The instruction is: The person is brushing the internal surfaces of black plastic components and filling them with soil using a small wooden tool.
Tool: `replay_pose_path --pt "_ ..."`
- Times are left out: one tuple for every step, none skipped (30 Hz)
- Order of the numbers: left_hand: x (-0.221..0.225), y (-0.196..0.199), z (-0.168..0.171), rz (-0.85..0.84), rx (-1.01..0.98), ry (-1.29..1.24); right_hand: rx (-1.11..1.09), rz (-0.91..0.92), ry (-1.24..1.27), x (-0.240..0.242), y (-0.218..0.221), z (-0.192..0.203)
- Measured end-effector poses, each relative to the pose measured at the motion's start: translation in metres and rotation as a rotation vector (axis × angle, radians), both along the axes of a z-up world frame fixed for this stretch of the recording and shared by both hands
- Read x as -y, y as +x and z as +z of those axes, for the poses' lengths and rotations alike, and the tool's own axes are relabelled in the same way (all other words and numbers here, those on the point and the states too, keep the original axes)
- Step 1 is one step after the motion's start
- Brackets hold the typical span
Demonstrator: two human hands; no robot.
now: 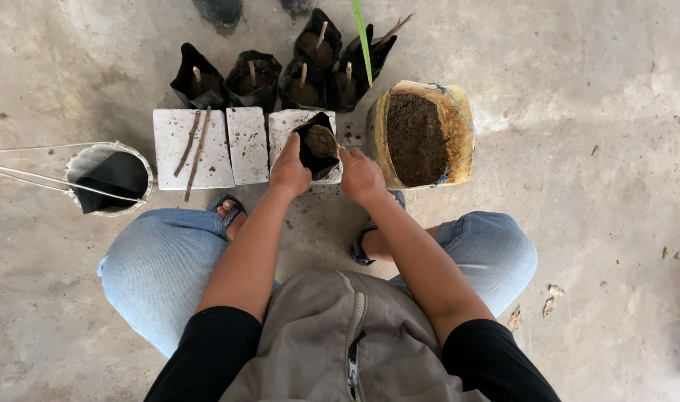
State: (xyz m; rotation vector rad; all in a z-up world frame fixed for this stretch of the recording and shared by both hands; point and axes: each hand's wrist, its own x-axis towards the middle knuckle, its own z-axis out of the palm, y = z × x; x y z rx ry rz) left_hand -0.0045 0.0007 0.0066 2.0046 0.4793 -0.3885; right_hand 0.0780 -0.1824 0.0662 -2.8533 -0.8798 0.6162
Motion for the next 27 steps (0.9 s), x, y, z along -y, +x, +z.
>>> replay_pose_path --pt "0.000 0.000 -0.002 0.000 -0.003 0.000 -0.003 0.000 0.000 -0.002 -0.003 0.002" --pt "0.000 0.000 -0.003 0.009 0.006 -0.007 0.061 0.039 -0.020 -0.004 -0.006 0.004" --pt "0.000 0.001 -0.004 0.018 0.016 -0.014 0.125 0.078 -0.040 -0.006 -0.008 0.006" --pt "0.000 0.001 -0.003 0.018 0.014 -0.014 0.123 0.078 -0.040 -0.004 -0.009 0.005" --pt "-0.001 0.001 -0.001 0.019 0.018 -0.015 0.174 0.099 -0.044 -0.003 -0.011 0.004" --pt "-0.001 0.002 0.001 0.021 0.022 -0.017 0.226 0.121 -0.047 -0.001 -0.011 0.004" --pt "-0.001 0.002 0.000 0.021 0.022 -0.017 0.225 0.122 -0.047 0.002 -0.011 0.000" --pt "-0.001 0.001 -0.001 0.019 0.032 -0.019 0.264 0.129 -0.031 0.005 -0.012 -0.004" --pt "-0.002 0.001 -0.001 0.017 0.042 -0.020 0.303 0.136 -0.015 0.009 -0.012 -0.008" --pt "-0.001 0.000 -0.001 0.018 0.041 -0.020 0.301 0.136 -0.015 0.010 -0.012 -0.006" --pt "-0.001 0.000 -0.001 0.016 0.043 -0.016 0.272 0.131 -0.016 0.011 -0.012 -0.004" --pt "0.000 0.001 -0.001 0.013 0.047 -0.010 0.244 0.123 -0.016 0.013 -0.012 -0.002" --pt "0.000 0.001 -0.004 0.011 0.046 -0.009 0.244 0.121 -0.015 0.013 -0.012 -0.001" --pt "0.000 0.001 -0.006 0.012 0.051 -0.012 0.220 0.117 0.001 0.013 -0.012 0.000" --pt "0.000 0.001 -0.009 0.014 0.056 -0.016 0.196 0.112 0.016 0.013 -0.011 0.001" --pt "0.000 0.000 -0.009 0.015 0.055 -0.015 0.194 0.113 0.017 0.013 -0.012 0.006" --pt "0.000 0.000 -0.009 0.018 0.052 -0.014 0.181 0.111 0.032 0.013 -0.013 0.011" --pt "-0.001 0.001 -0.008 0.017 0.051 -0.011 0.168 0.106 0.048 0.013 -0.014 0.016" --pt "-0.001 0.001 -0.008 0.014 0.051 -0.009 0.168 0.103 0.050 0.019 -0.011 0.007" --pt "-0.001 0.000 -0.008 0.004 0.044 -0.003 0.158 0.058 0.100 0.025 -0.009 -0.002" --pt "-0.002 -0.001 -0.007 -0.006 0.037 0.003 0.148 0.013 0.151 0.031 -0.006 -0.012" --pt "-0.002 -0.002 -0.010 -0.004 0.035 0.004 0.146 0.015 0.152 0.036 -0.003 -0.011" --pt "-0.001 -0.003 -0.013 -0.015 0.050 0.007 0.160 -0.022 0.157 0.040 0.001 -0.010" --pt "0.000 -0.004 -0.015 -0.028 0.064 0.011 0.173 -0.060 0.162 0.045 0.004 -0.010" --pt "0.001 -0.005 -0.011 -0.026 0.061 0.011 0.170 -0.058 0.163 0.051 0.009 -0.018" --pt "0.002 -0.007 -0.007 -0.035 0.055 0.009 0.125 -0.078 0.187 0.057 0.014 -0.027" --pt "0.003 -0.008 -0.004 -0.044 0.050 0.006 0.080 -0.097 0.211 0.063 0.019 -0.036"
